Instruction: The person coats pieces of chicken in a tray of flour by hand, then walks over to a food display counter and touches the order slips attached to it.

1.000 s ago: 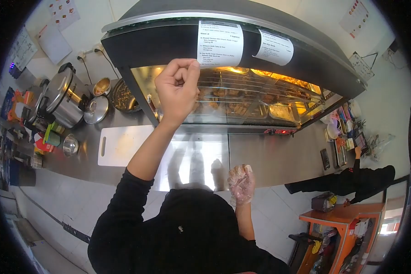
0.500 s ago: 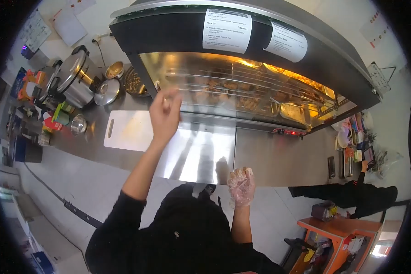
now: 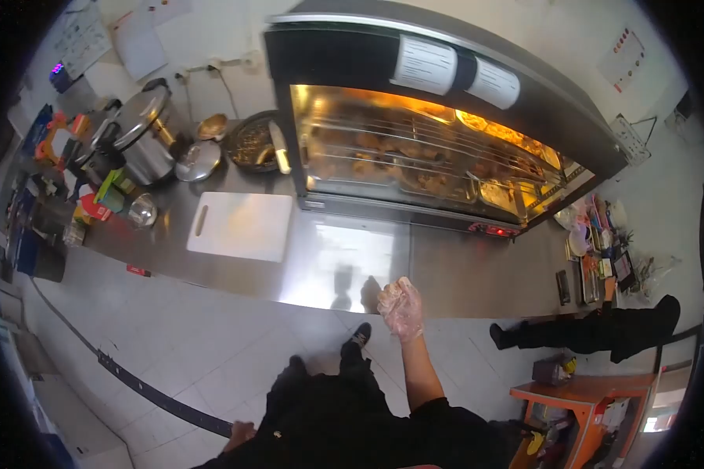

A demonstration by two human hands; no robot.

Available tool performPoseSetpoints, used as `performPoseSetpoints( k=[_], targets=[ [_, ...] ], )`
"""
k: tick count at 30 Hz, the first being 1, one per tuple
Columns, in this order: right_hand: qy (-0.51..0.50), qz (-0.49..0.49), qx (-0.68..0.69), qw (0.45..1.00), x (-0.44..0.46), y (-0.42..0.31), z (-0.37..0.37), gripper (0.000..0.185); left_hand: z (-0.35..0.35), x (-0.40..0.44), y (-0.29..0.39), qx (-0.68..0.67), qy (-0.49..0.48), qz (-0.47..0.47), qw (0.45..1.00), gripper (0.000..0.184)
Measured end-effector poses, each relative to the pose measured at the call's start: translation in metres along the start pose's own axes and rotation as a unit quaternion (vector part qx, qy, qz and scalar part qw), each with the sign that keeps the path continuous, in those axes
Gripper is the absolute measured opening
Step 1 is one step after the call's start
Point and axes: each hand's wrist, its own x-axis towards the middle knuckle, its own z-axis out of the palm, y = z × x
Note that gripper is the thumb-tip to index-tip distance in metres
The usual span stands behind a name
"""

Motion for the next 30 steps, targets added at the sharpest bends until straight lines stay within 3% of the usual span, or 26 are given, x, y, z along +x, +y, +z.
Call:
performPoseSetpoints(
  k=[2,5,7,8,9,11,12,13,15,17,19,21,22,24,26,28,30],
  targets=[
    [-0.051,0.032,-0.004,0.998,0.007,0.036,0.015,0.02,-0.008,-0.019,-0.025,-0.018,0.103,0.007,0.994,0.02],
    [0.014,0.041,-0.055,0.998,0.015,0.103,0.028,0.023,-0.023,-0.075,-0.011,-0.116,0.158,0.035,0.98,0.023],
    [0.027,0.076,-0.068,0.994,0.013,0.165,0.043,0.027,-0.044,0.014,-0.068,0.047,0.12,0.207,0.97,0.04],
    [0.035,0.093,-0.082,0.992,0.009,0.203,0.048,0.03,-0.049,0.083,-0.09,0.296,0.229,0.248,0.894,0.049],
    [0.017,0.141,-0.104,0.984,0.005,0.239,0.05,0.03,-0.072,0.027,-0.043,0.081,0.117,0.104,0.984,0.052],
    [-0.019,0.197,-0.119,0.973,-0.014,0.302,0.061,0.035,-0.085,0.052,-0.05,0.126,0.288,0.248,0.917,0.049],
    [-0.037,0.237,-0.141,0.96,-0.02,0.333,0.063,0.035,-0.1,0.037,-0.038,0.064,0.312,0.247,0.915,0.045],
    [-0.042,0.275,-0.137,0.951,-0.024,0.366,0.066,0.036,-0.133,-0.013,-0.018,-0.041,0.225,0.206,0.951,0.041],
    [-0.053,0.336,-0.142,0.93,-0.03,0.431,0.086,0.038,-0.156,0.008,-0.027,-0.101,0.323,0.286,0.897,0.039],
    [-0.073,0.373,-0.135,0.915,-0.034,0.492,0.11,0.038,-0.196,0.005,-0.034,-0.145,0.319,0.278,0.894,0.039],
    [-0.047,0.402,-0.163,0.9,-0.045,0.56,0.147,0.038,-0.237,0.021,-0.061,-0.18,0.303,0.281,0.893,0.039],
    [0.039,0.423,-0.202,0.882,-0.051,0.626,0.183,0.038,-0.264,0.065,-0.102,-0.134,0.346,0.278,0.886,0.038],
    [0.038,0.433,-0.205,0.877,-0.046,0.658,0.187,0.038,-0.279,0.074,-0.123,-0.14,0.349,0.269,0.887,0.038],
    [-0.033,0.476,-0.23,0.848,-0.032,0.727,0.19,0.037,-0.307,0.089,-0.173,-0.14,0.283,0.11,0.942,0.04],
    [-0.043,0.505,-0.238,0.829,-0.022,0.807,0.201,0.037,-0.299,0.115,-0.241,-0.224,0.314,-0.002,0.922,0.041],
    [-0.025,0.54,-0.237,0.807,-0.003,0.889,0.216,0.033,-0.337,0.059,-0.262,-0.233,0.245,-0.108,0.935,0.043],
    [-0.046,0.557,-0.254,0.789,-0.025,0.984,0.256,0.029,-0.344,0.062,-0.323,-0.308,0.149,-0.21,0.916,0.041]
  ],
)
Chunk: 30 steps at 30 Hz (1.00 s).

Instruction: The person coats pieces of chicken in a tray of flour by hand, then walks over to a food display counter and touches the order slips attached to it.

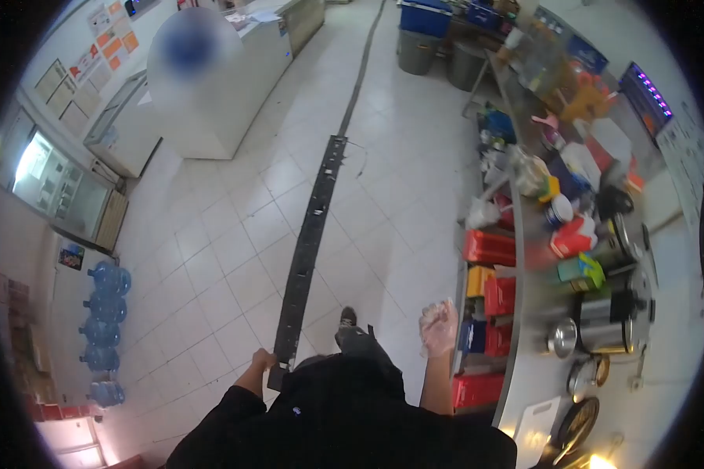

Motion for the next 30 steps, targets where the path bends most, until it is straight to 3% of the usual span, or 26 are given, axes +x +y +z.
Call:
performPoseSetpoints(
  k=[3,5,8,9,10,13,14,15,18,20,21,22,23,24,25,30],
  targets=[
    [-0.094,0.042,-0.033,0.994,0.111,0.023,0.093,0.023,-0.029,0.052,-0.022,-0.068,-0.053,-0.057,0.995,0.034],
    [-0.152,0.113,-0.011,0.982,0.184,0.036,0.154,0.028,-0.064,0.04,0.003,-0.27,0.017,-0.118,0.955,0.031],
    [-0.141,0.147,-0.023,0.979,0.285,0.063,0.238,0.026,-0.071,0.086,0.026,-0.402,0.023,-0.114,0.908,0.025],
    [-0.149,0.143,-0.024,0.978,0.315,0.072,0.262,0.026,-0.075,0.101,0.036,-0.064,0.031,0.09,0.993,0.023],
    [-0.154,0.154,-0.043,0.975,0.344,0.081,0.282,0.026,-0.079,0.118,0.049,0.287,0.041,0.276,0.917,0.022],
    [-0.134,0.161,-0.076,0.975,0.43,0.098,0.323,0.027,-0.103,0.168,0.118,0.223,-0.04,0.375,0.899,0.039],
    [-0.119,0.177,-0.065,0.975,0.449,0.102,0.335,0.024,-0.113,0.184,0.13,0.131,-0.1,0.251,0.954,0.041],
    [-0.11,0.191,-0.054,0.974,0.473,0.101,0.354,0.021,-0.14,0.209,0.158,0.092,-0.107,0.175,0.974,0.042],
    [-0.1,0.185,-0.055,0.976,0.532,0.086,0.397,0.022,-0.225,0.307,0.257,0.09,-0.074,0.13,0.985,0.048],
    [-0.093,0.176,-0.067,0.978,0.565,0.069,0.431,0.025,-0.296,0.386,0.358,0.189,0.042,0.132,0.972,0.052],
    [-0.092,0.17,-0.078,0.978,0.584,0.06,0.446,0.028,-0.341,0.445,0.4,0.154,-0.094,0.145,0.973,0.06],
    [-0.123,0.156,-0.067,0.978,0.607,0.053,0.456,0.03,-0.414,0.434,0.461,0.06,-0.006,0.163,0.985,0.06],
    [-0.122,0.157,-0.064,0.978,0.629,0.046,0.47,0.03,-0.451,0.481,0.507,0.133,0.087,0.275,0.948,0.059],
    [-0.115,0.15,-0.05,0.981,0.652,0.04,0.485,0.03,-0.525,0.454,0.576,0.019,0.084,0.241,0.967,0.051],
    [-0.109,0.145,-0.035,0.983,0.675,0.035,0.501,0.03,-0.554,0.489,0.618,-0.052,0.197,0.29,0.935,0.04],
    [-0.1,0.139,-0.035,0.985,0.828,0.02,0.568,0.032,-0.737,0.491,0.808,-0.282,0.149,0.336,0.886,0.043]
  ],
)
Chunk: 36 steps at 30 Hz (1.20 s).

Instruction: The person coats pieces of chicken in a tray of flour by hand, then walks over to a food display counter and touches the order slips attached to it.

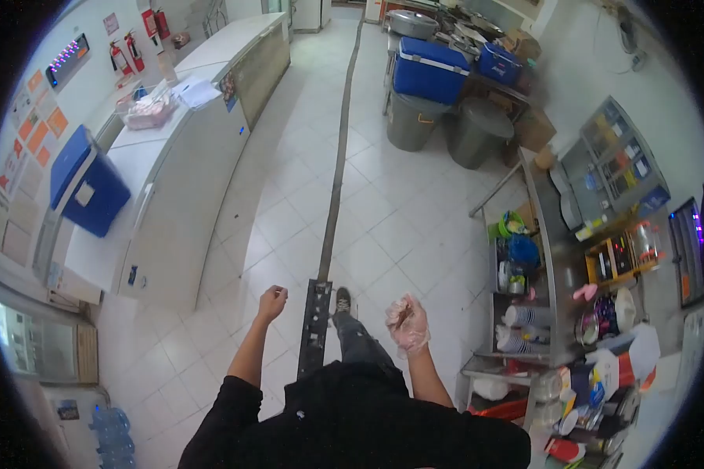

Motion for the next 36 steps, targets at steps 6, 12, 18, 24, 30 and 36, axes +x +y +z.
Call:
performPoseSetpoints(
  k=[6,12,18,24,30,36],
  targets=[
    [-0.023,0.041,0.02,0.999,0.208,-0.079,0.109,0.031,0.016,0.111,-0.083,0.19,-0.105,-0.136,0.967,0.05],
    [-0.047,0.023,-0.043,0.998,0.426,-0.146,0.215,0.025,0.016,0.105,-0.132,0.375,-0.258,-0.03,0.89,0.036],
    [-0.058,0.015,-0.029,0.998,0.616,-0.213,0.262,0.019,0.012,0.277,-0.104,0.248,-0.267,-0.264,0.893,0.032],
    [0.0,0.002,-0.004,1.0,0.761,-0.293,0.327,0.018,-0.006,0.674,0.019,0.21,-0.183,-0.268,0.922,0.041],
    [-0.01,-0.048,0.028,0.998,0.931,-0.374,0.4,0.013,-0.029,1.072,0.24,0.097,-0.031,0.06,0.993,0.048],
    [-0.046,-0.018,0.047,0.998,1.139,-0.463,0.458,0.018,-0.026,1.246,0.407,0.021,-0.031,0.034,0.999,0.037]
  ],
)
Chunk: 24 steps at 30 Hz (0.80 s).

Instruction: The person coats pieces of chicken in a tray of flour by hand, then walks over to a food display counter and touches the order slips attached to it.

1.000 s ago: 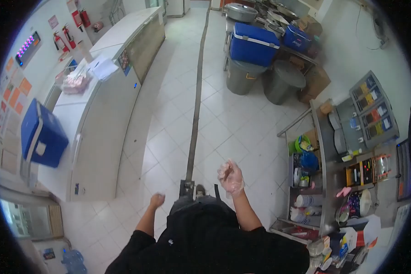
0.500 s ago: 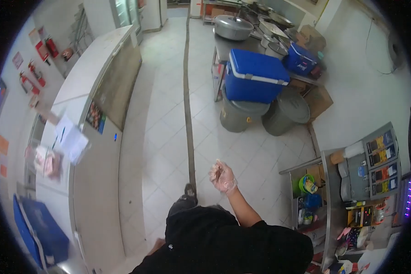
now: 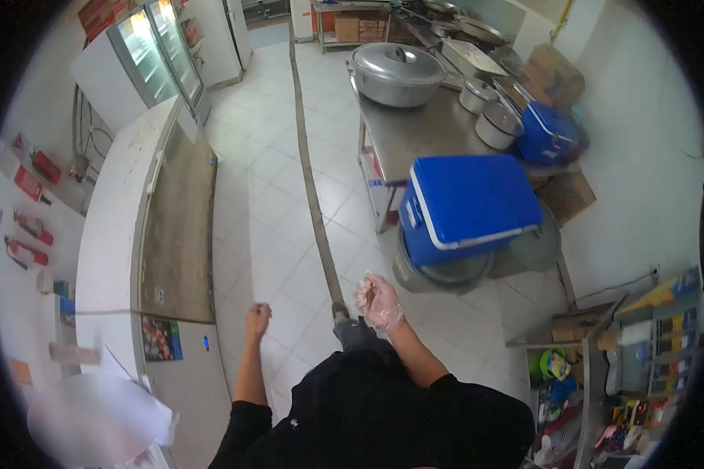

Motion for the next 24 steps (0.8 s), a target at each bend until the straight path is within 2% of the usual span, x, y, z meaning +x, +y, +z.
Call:
performPoseSetpoints(
  k=[1,4,5,6,7,8,9,11,13,17,20,21,22,23,24],
  targets=[
    [-0.008,0.005,0.007,1.0,0.035,-0.011,0.017,0.019,0.007,0.015,-0.007,-0.013,-0.011,-0.02,1.0,0.036],
    [0.0,0.03,-0.027,0.999,0.139,-0.048,0.071,0.022,0.028,0.042,-0.084,0.045,-0.086,-0.124,0.988,0.033],
    [0.0,0.032,-0.025,0.999,0.171,-0.06,0.091,0.022,0.03,0.042,-0.105,0.099,-0.145,-0.175,0.969,0.037],
    [-0.016,0.025,-0.074,0.997,0.201,-0.072,0.115,0.024,0.025,0.035,-0.089,0.351,-0.225,-0.039,0.908,0.037],
    [-0.034,0.02,-0.117,0.992,0.233,-0.081,0.133,0.025,0.046,0.04,-0.146,0.515,-0.338,0.058,0.786,0.039],
    [-0.055,0.037,-0.093,0.993,0.267,-0.092,0.147,0.022,0.037,0.025,-0.154,0.388,-0.328,-0.061,0.859,0.039],
    [-0.056,0.036,-0.095,0.993,0.3,-0.1,0.161,0.022,0.033,0.021,-0.154,0.334,-0.32,-0.133,0.877,0.038],
    [-0.031,0.012,-0.097,0.995,0.369,-0.119,0.189,0.029,0.029,0.051,-0.14,0.286,-0.308,-0.2,0.885,0.038],
    [-0.043,0.016,-0.097,0.994,0.44,-0.151,0.216,0.028,0.022,0.112,-0.119,0.271,-0.305,-0.221,0.886,0.038],
    [-0.069,0.026,-0.086,0.994,0.569,-0.194,0.252,0.027,0.009,0.289,-0.079,0.262,-0.288,-0.235,0.891,0.037],
    [-0.065,0.023,-0.088,0.994,0.656,-0.241,0.295,0.029,0.009,0.484,-0.041,0.277,-0.259,-0.206,0.902,0.036],
    [-0.063,0.017,-0.089,0.994,0.682,-0.256,0.31,0.03,0.012,0.555,-0.008,0.261,-0.247,-0.192,0.913,0.036],
    [-0.063,0.014,-0.084,0.994,0.707,-0.273,0.324,0.03,0.001,0.633,0.018,0.384,-0.24,0.007,0.891,0.031],
    [-0.07,0.002,-0.058,0.996,0.733,-0.291,0.337,0.025,-0.005,0.69,0.105,0.17,-0.159,-0.166,0.958,0.03],
    [-0.079,-0.011,-0.029,0.996,0.76,-0.309,0.35,0.02,0.008,0.768,0.113,0.17,-0.101,-0.085,0.977,0.047]
  ],
)
